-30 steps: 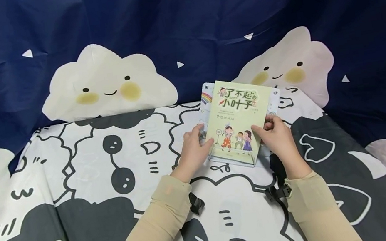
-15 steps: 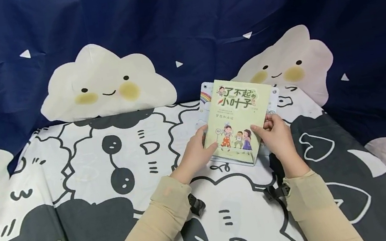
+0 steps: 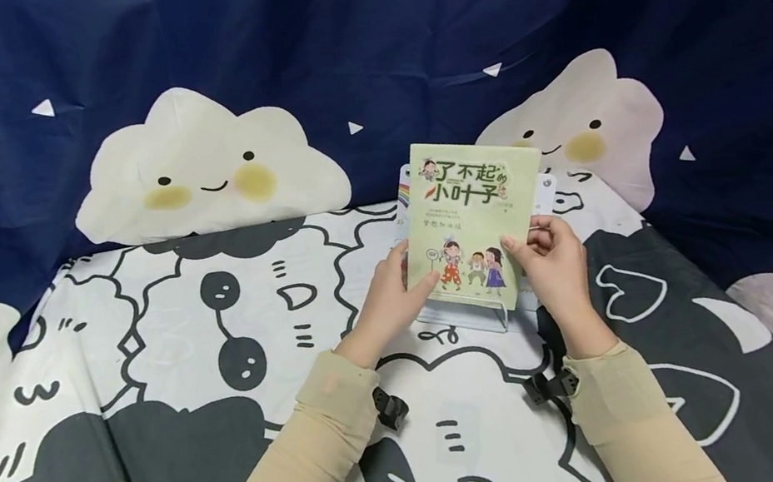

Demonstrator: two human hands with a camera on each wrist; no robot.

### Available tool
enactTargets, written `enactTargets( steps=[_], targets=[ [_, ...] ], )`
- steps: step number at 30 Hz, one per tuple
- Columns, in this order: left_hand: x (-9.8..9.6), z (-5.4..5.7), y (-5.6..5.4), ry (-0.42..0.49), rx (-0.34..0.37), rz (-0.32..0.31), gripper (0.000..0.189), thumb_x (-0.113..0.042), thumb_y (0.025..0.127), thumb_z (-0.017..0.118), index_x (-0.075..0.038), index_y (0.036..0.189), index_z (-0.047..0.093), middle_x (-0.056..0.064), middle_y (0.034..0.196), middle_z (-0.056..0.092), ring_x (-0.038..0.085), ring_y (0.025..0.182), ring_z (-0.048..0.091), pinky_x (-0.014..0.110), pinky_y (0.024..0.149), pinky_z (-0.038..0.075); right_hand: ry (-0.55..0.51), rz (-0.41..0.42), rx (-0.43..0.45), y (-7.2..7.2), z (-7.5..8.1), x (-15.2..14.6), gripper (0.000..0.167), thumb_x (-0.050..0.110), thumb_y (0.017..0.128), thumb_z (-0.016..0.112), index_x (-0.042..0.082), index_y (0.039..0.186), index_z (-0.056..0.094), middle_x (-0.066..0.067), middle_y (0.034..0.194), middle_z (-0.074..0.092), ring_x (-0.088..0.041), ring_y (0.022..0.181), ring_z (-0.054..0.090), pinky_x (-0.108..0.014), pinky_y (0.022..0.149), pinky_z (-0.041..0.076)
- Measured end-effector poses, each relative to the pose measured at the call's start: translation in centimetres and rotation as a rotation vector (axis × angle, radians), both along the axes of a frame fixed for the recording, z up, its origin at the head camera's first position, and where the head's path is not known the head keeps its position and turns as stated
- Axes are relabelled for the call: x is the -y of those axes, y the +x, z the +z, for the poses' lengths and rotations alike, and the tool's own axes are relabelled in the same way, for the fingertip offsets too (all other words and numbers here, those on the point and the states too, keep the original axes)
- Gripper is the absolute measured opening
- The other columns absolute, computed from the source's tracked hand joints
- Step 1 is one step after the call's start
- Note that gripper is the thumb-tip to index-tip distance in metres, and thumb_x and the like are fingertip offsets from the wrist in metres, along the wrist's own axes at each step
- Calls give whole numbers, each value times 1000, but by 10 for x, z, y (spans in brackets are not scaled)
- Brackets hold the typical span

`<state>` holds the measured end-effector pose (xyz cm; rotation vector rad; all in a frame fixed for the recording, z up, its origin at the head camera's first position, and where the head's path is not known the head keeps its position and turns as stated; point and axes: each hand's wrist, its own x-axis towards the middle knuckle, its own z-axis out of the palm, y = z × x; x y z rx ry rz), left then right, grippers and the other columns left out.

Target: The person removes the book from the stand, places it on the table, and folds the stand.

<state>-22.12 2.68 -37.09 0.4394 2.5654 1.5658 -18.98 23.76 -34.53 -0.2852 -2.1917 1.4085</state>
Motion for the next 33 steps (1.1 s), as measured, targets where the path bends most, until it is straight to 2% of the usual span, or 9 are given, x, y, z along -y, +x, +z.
enactTargets(
  steps=[2,5,13,19,27,33],
  targets=[
    [0,3,0,4,-11,10,72,-35,98,61,-7,155,28,22,137,49,32,122,55,44,105,47,-44,16,-40,1,3,1,36,7,87,75,-6,114,56,27,70,57,11,66,56,-7,61,45],
    [1,7,1,19,-31,34,69,-35,98,60,-8,154,31,20,133,51,31,118,57,44,101,49,-97,42,-86,4,8,3,33,3,87,75,-5,112,55,30,69,58,10,67,57,-8,61,46],
    [6,16,5,53,-100,92,59,-32,99,58,-9,150,40,17,125,52,29,105,55,41,88,49,-219,107,-145,7,16,6,25,-6,87,70,3,104,55,22,70,65,7,65,63,-9,60,49],
    [16,24,10,60,-152,129,51,-29,99,60,-8,143,48,14,117,54,26,98,55,36,84,49,-323,171,-120,9,19,12,25,-8,88,67,7,103,54,18,68,66,5,59,59,-11,55,47],
    [33,32,16,73,-189,138,45,-26,97,63,-6,136,53,10,107,56,22,89,56,30,77,49,-333,221,-53,12,21,21,22,-6,90,66,3,107,56,19,65,66,0,55,54,-15,53,45],
    [44,34,23,72,-178,136,44,-26,96,65,-4,132,54,10,107,58,20,85,55,26,70,46,-345,251,-31,15,22,26,25,-3,90,68,1,112,57,17,68,68,-1,55,55,-16,53,43]
  ],
)
